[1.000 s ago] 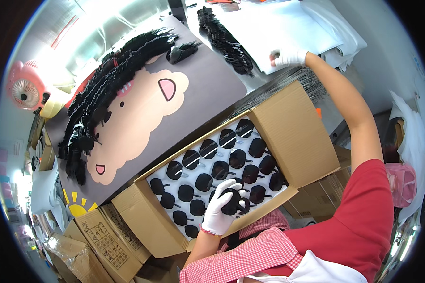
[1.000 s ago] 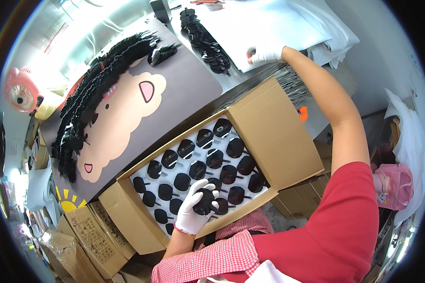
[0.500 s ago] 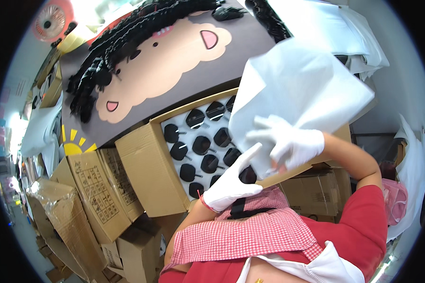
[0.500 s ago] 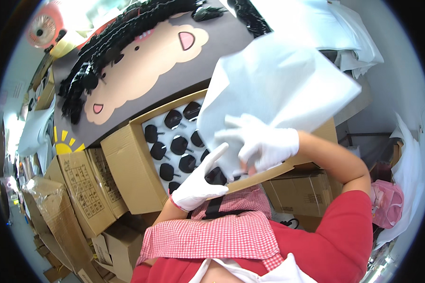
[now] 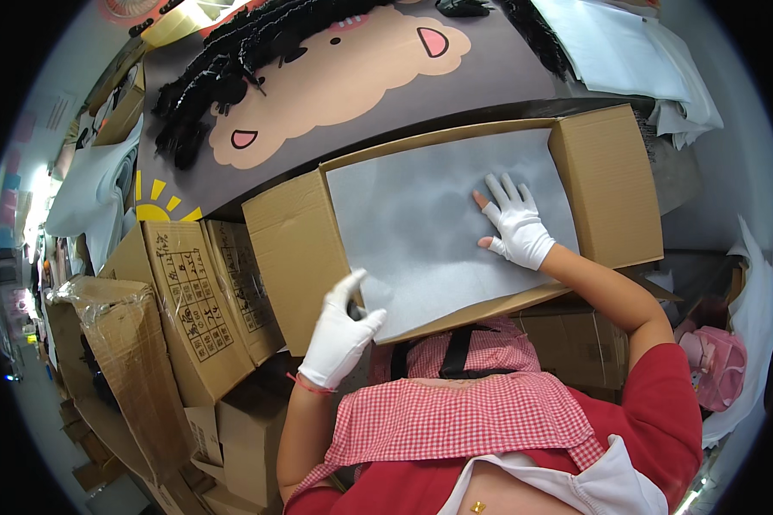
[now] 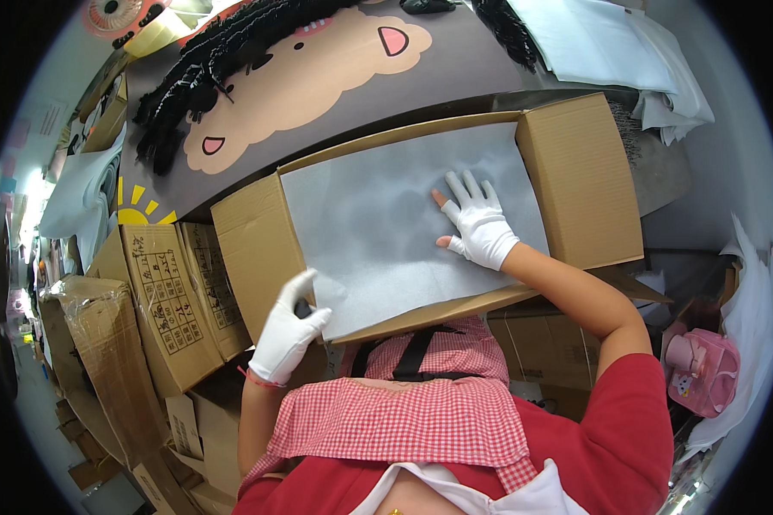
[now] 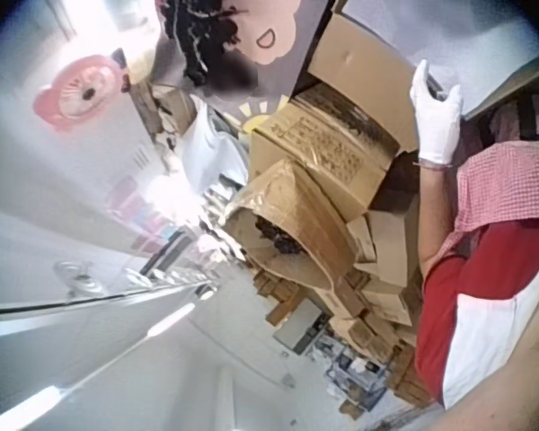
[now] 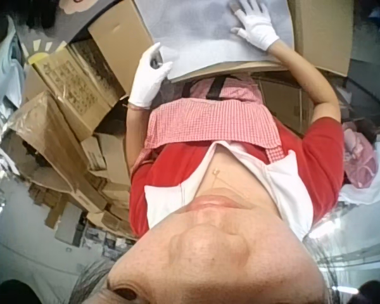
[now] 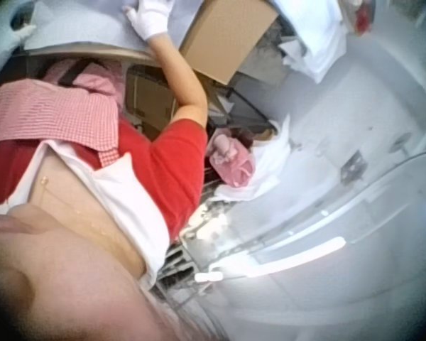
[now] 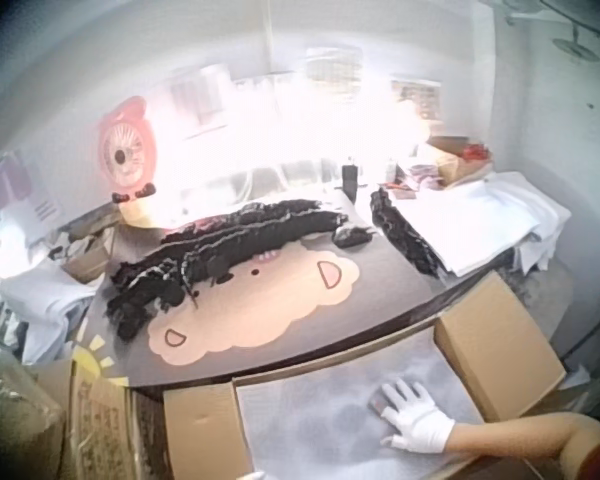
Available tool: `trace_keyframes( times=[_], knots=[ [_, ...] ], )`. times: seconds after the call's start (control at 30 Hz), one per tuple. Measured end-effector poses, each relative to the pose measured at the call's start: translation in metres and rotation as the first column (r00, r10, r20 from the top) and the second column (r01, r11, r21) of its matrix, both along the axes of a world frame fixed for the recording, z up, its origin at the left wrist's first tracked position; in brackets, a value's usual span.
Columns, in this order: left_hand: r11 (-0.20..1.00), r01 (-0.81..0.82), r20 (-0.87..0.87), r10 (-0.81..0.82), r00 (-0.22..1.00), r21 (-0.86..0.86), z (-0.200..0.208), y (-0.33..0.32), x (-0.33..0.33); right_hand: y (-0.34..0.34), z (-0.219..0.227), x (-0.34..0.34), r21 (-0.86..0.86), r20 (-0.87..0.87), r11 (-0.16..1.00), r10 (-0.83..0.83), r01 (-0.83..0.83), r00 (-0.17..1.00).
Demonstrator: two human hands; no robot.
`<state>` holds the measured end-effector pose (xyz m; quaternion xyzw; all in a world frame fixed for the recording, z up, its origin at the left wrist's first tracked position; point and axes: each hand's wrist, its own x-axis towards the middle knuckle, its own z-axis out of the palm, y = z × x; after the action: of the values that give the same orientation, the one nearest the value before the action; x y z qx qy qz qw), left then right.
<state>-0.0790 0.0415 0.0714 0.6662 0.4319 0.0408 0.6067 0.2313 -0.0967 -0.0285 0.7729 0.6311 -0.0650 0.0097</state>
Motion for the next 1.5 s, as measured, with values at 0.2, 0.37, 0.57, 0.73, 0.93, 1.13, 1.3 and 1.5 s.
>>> trace_keyframes(
  times=[0.2, 0.37, 0.57, 0.73, 0.93, 1.13, 1.3, 1.5],
  knots=[
    [0.79, -0.218, 0.469, 0.535, 0.703, -0.574, 0.016, 0.002, 0.02, 0.001, 0.014, -0.016, 0.155, 0.044, 0.987, -0.038, 0.03, 0.998],
    [0.439, -0.063, 0.373, 0.823, 0.429, -0.896, -0.038, -0.016, 0.063, 0.022, 0.086, -0.086, 0.123, -0.79, 0.969, -0.036, 0.214, 0.612],
    [0.404, -0.061, 0.346, 0.844, 0.409, -0.913, -0.068, -0.022, 0.085, 0.037, 0.079, -0.11, 0.044, -0.712, 0.948, -0.191, 0.315, 0.675],
    [0.548, -0.115, 0.388, 0.71, 0.588, -0.829, -0.072, -0.008, 0.077, 0.059, 0.056, -0.082, -0.285, -0.746, 0.93, -0.367, 0.232, 0.556],
    [0.486, -0.174, 0.25, 0.684, 0.685, -0.856, -0.086, 0.011, 0.068, 0.13, 0.033, -0.085, 0.134, -0.667, 0.947, -0.132, 0.293, 0.733],
    [0.485, -0.235, 0.234, 0.722, 0.651, -0.842, -0.093, 0.007, 0.074, 0.13, 0.012, -0.045, 0.202, -0.451, 0.895, -0.275, 0.397, 0.849],
    [0.486, -0.273, 0.242, 0.755, 0.609, -0.83, -0.094, 0.005, 0.083, 0.074, 0.003, 0.018, 0.32, -0.344, 0.837, -0.334, 0.444, 0.878],
    [0.473, -0.367, 0.2, 0.79, 0.58, -0.801, -0.088, 0.018, 0.1, 0.03, 0.004, 0.064, 0.342, -0.293, 0.745, -0.495, 0.573, 0.818]
  ],
)
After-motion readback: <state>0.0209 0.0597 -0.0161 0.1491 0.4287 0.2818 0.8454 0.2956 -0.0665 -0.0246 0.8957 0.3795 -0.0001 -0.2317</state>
